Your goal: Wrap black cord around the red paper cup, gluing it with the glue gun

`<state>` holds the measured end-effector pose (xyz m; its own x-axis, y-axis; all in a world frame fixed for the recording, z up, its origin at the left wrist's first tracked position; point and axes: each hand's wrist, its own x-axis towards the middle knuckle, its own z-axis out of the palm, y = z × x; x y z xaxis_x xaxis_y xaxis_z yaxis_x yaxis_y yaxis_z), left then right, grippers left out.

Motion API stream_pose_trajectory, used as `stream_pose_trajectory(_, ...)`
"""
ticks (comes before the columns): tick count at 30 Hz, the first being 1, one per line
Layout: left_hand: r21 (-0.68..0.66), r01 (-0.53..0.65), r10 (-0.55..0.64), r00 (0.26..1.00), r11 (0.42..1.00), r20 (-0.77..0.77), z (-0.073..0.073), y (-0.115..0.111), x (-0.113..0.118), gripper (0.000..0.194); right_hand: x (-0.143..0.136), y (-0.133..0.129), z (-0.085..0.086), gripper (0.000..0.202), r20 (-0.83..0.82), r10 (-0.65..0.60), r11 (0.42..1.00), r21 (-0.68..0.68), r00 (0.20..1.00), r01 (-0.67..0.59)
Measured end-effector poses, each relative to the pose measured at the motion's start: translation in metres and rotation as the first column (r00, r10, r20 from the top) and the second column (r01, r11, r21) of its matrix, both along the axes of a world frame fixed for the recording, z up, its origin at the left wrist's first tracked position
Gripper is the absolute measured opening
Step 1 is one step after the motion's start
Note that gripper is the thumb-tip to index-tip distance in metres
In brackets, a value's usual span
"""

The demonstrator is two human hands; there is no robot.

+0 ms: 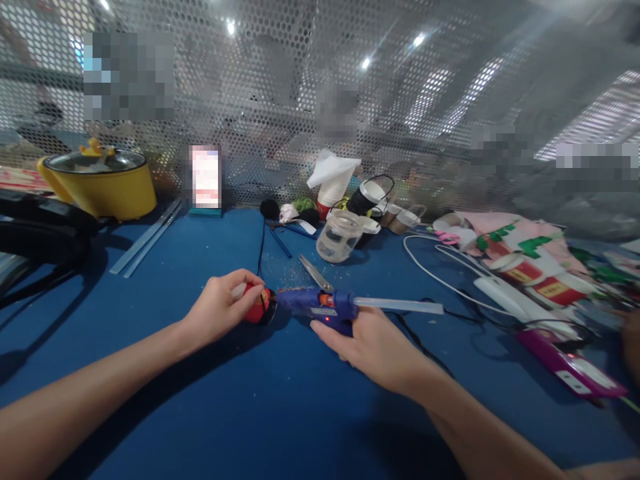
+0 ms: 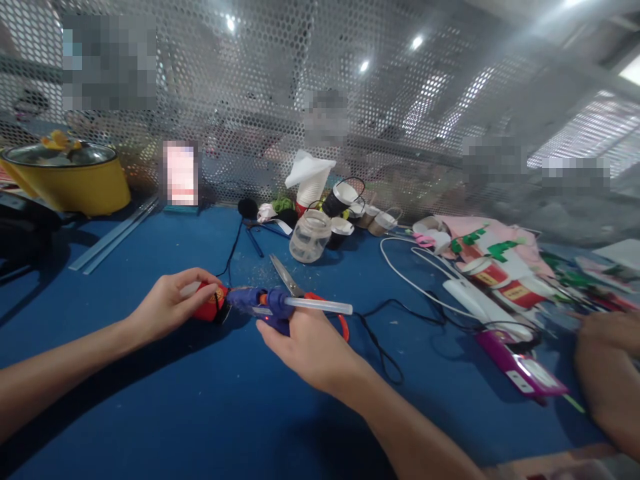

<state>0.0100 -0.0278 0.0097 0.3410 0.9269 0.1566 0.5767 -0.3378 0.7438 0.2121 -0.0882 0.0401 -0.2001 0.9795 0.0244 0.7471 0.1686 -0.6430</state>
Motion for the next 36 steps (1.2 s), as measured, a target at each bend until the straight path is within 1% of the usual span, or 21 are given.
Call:
stream_pose_trajectory(2,0.01,0.003,-0.003,1.0,1.0,-0.003,0.0,0.0,0.0,0.025,0.0,-0.001,0.0,0.015,-0.003,-0.003,1.0,-0.005,1.0,0.003)
stream_pose_trajectory(7,-0.023,-0.011,0.011,1.0,1.0,0.005,0.0,0.0,0.0,0.026,0.0,-0.003,0.0,0.017,0.08,0.027,1.0,0.011,0.996,-0.028)
stream_pose_trajectory(10,-0.011,-0.008,0.008,1.0,1.0,-0.002,0.0,0.0,0.0,0.026,-0.001,-0.003,0.003,0.017,0.097,0.021,0.999,0.025,0.995,-0.023)
stream_pose_trajectory(13,0.015,-0.007,0.007,1.0,1.0,-0.008,0.0,0.0,0.0,0.025,-0.002,-0.004,0.005,0.017,0.06,-0.019,0.999,-0.04,0.998,0.021)
stream_pose_trajectory(19,0.047,0.008,-0.007,1.0,0.999,-0.02,0.0,-0.002,0.0,0.023,-0.002,-0.002,0.007,0.014,-0.047,-0.047,0.992,-0.123,0.998,0.041)
stream_pose_trajectory(26,0.097,0.046,-0.044,0.999,0.994,-0.027,0.0,-0.004,0.0,0.023,-0.001,0.003,0.009,0.029,-0.087,-0.054,0.976,-0.215,0.995,0.035)
stream_pose_trajectory(31,0.122,0.056,-0.054,0.998,0.991,-0.017,-0.001,-0.004,-0.001,0.021,-0.001,0.006,0.009,0.034,-0.086,-0.038,0.977,-0.214,0.996,0.019)
stream_pose_trajectory(36,0.132,0.049,-0.047,0.999,0.99,-0.018,-0.001,-0.004,0.0,0.02,0.0,0.011,0.006,0.029,-0.084,-0.053,0.978,-0.204,0.995,0.035)
